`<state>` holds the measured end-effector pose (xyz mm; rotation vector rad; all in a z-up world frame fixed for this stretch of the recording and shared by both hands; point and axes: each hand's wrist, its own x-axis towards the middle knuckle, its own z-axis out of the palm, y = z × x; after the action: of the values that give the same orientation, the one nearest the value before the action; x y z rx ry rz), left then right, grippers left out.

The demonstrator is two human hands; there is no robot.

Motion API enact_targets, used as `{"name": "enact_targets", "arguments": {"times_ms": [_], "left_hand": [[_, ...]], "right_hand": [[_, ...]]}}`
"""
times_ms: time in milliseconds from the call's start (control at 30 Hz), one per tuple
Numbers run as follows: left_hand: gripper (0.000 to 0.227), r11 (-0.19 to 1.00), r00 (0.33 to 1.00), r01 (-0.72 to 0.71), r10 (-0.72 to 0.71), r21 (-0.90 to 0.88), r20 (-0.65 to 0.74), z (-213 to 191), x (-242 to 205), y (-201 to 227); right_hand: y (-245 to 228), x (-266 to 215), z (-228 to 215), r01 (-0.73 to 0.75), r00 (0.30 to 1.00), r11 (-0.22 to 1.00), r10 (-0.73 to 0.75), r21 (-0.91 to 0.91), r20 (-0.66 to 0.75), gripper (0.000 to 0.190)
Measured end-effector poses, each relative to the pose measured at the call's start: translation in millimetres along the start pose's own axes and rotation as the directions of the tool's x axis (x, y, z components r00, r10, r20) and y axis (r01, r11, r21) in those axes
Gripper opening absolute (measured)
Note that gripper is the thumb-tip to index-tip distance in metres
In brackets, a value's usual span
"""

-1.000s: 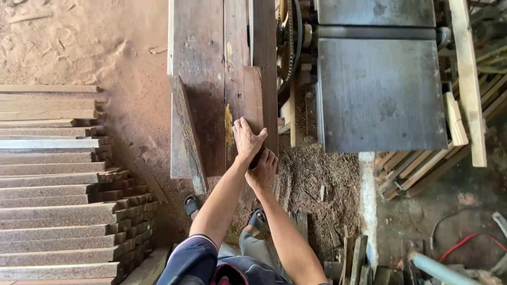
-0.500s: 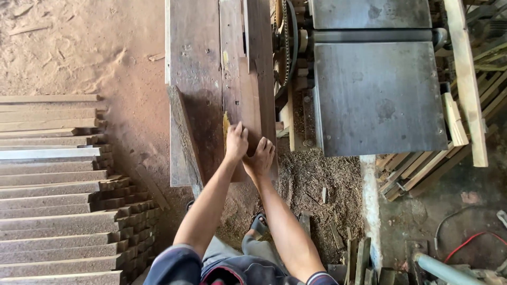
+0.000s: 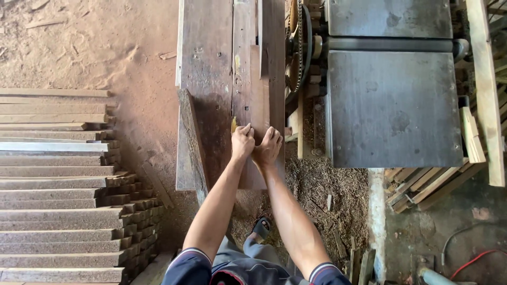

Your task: Use a table-mounted circular saw to cut multiple pieces of wooden planks.

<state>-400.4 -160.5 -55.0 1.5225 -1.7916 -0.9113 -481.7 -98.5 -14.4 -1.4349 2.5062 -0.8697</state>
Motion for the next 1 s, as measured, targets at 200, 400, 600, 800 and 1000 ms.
{"name": "enact_targets", "arguments": {"times_ms": [200,400,600,800,1000], "left_hand": [[0.033,0.990,0.991,0.126,-0.124,-0.059,0.044,-9.2,24.6,21.1],[0.036,0.971,0.973,0.220,-0.212,-0.093,0.088,-11.9,49.5,31.8],[0.033,0.914,0.941,0.339,-0.330,-0.225,0.077,-9.8,65.2,37.6],[0.041,0.834,0.925,0.376,-0.314,-0.404,0.212,-5.9,60.4,23.6],[0.054,0.865,0.970,0.232,-0.170,-0.445,0.174,-15.2,55.9,34.1]], "right_hand": [[-18.1,25.8,-10.6,-0.083,0.995,0.995,0.080,0.058,0.060,0.082],[-16.5,49.9,1.7,-0.007,1.000,0.999,0.007,0.038,0.008,0.082],[-19.8,71.7,10.7,-0.047,0.999,0.994,0.047,0.097,-0.005,0.080],[-16.8,89.3,23.3,-0.013,0.998,0.997,0.017,0.072,-0.063,0.088],[-2.1,110.5,50.1,0.042,0.989,0.999,-0.041,0.003,-0.139,0.089]]}}
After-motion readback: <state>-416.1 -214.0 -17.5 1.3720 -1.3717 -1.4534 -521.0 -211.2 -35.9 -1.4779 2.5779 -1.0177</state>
